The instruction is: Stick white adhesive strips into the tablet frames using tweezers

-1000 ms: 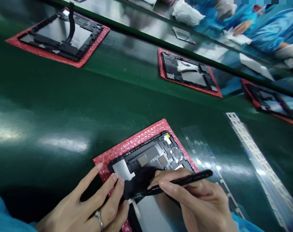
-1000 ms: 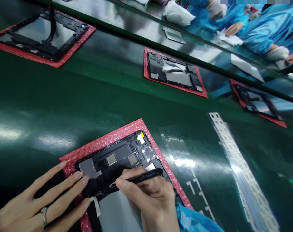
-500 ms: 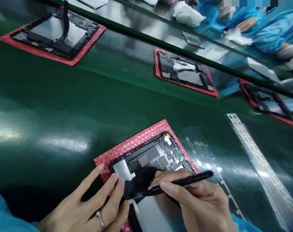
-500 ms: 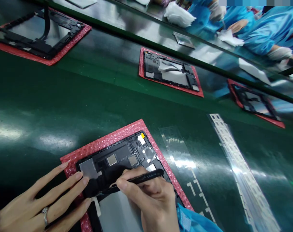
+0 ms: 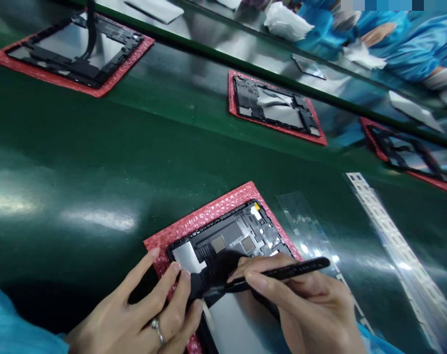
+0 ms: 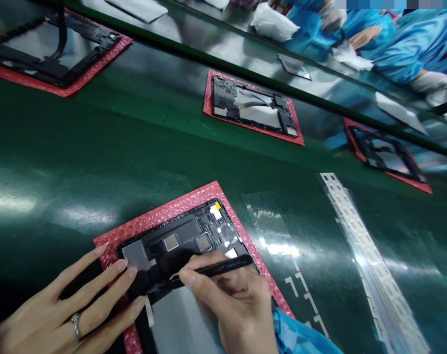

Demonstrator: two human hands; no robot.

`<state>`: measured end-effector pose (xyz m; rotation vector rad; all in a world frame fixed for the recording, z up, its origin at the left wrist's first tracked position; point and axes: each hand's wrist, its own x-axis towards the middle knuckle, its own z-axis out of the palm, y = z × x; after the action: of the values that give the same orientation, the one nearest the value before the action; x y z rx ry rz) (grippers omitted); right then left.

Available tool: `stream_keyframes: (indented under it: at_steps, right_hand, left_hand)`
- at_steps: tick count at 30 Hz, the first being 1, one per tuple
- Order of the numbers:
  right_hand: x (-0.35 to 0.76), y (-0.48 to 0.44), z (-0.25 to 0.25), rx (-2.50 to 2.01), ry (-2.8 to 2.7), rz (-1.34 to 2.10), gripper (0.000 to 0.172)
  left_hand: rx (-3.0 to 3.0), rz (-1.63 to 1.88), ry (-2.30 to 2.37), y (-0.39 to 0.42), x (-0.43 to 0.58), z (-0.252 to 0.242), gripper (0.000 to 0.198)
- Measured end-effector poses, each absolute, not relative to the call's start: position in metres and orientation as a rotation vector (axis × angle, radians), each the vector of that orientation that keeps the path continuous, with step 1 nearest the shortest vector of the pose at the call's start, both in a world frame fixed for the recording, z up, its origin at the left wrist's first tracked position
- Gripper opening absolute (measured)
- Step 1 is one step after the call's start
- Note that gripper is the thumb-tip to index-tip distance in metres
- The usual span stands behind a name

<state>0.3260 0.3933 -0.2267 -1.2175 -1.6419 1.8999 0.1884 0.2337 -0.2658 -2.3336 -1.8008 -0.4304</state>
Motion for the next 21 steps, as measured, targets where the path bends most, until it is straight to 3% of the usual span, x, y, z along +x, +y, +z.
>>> stream_keyframes:
  at_steps: [11,21]
  right_hand:
    - [0.347,0.398,-0.216,-1.079,-1.716,1.754,0.006]
    - [0.347,0.381,-0.227,-1.127,-1.526,1.988,0.009]
  left_hand:
    - [-2.321,-0.418,-1.873,0.238,0.190,-0.261,0.039]
    - [-2.263,-0.550,-2.011,0.240,0.193,-0.258,0.037]
